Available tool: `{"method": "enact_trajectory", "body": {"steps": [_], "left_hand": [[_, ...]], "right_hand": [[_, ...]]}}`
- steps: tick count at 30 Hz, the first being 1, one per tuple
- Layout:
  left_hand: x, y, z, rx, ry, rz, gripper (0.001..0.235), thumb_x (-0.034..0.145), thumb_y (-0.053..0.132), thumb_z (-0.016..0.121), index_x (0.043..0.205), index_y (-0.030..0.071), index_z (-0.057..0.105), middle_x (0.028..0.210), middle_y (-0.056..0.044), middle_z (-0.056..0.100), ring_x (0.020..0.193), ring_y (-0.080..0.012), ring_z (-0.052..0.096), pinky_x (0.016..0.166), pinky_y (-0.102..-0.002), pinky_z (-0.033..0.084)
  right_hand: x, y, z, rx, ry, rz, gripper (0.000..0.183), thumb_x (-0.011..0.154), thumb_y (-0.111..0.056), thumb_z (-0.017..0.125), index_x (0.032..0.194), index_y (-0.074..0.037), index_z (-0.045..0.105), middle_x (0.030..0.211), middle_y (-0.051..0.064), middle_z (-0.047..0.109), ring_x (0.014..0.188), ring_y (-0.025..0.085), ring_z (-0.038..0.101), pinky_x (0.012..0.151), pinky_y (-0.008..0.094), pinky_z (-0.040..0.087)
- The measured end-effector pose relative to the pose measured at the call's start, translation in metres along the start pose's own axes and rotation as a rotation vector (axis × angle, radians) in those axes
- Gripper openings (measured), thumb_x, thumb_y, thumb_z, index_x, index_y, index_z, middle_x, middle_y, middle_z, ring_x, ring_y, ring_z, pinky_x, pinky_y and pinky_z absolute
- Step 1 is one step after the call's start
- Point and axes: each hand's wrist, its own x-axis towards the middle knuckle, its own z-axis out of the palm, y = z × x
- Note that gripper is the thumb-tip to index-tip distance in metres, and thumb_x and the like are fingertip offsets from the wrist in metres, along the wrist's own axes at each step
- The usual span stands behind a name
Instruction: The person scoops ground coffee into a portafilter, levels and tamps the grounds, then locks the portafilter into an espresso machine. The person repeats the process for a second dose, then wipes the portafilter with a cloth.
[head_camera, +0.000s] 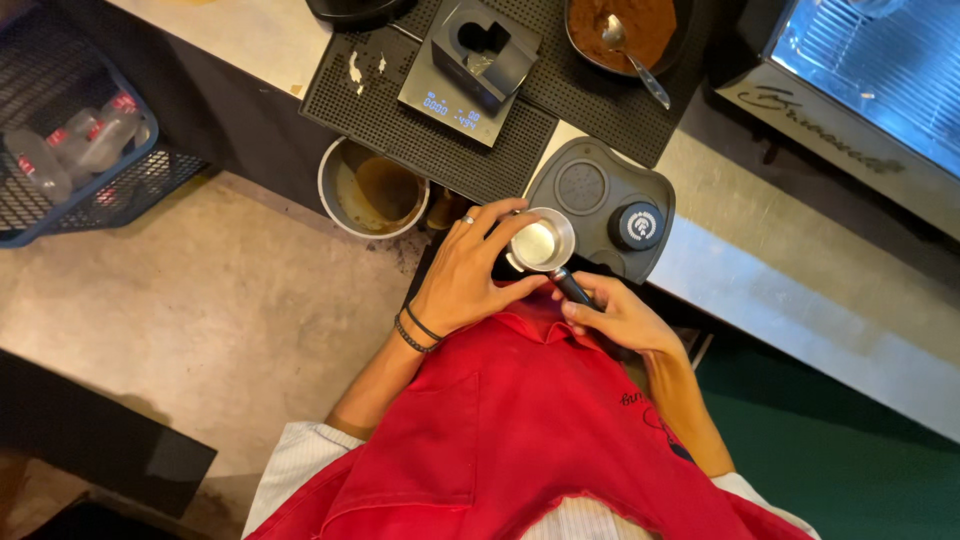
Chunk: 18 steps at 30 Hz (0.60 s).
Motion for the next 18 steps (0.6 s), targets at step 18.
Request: {"method": "enact_trajectory", "body": {"steps": [18], "left_hand": [[0.029, -0.045, 0.012, 0.210, 0.391, -0.319, 0.022, 0.097, 0.033, 0.075, 0.110, 0.015, 0.072, 0.081, 0.000, 0.067, 0.078, -0.0259, 0.068, 0.070, -0.040, 0.050]], "right_hand": [[0.114, -0.143, -0.036, -0.590, 0.292, -0.269, 0.018, 0.107, -0.019, 0.063, 0.101, -0.004, 0.070, 0.062, 0.010, 0.064, 0.051, 0.020, 0.065, 0.052, 0.031, 0.054]]}}
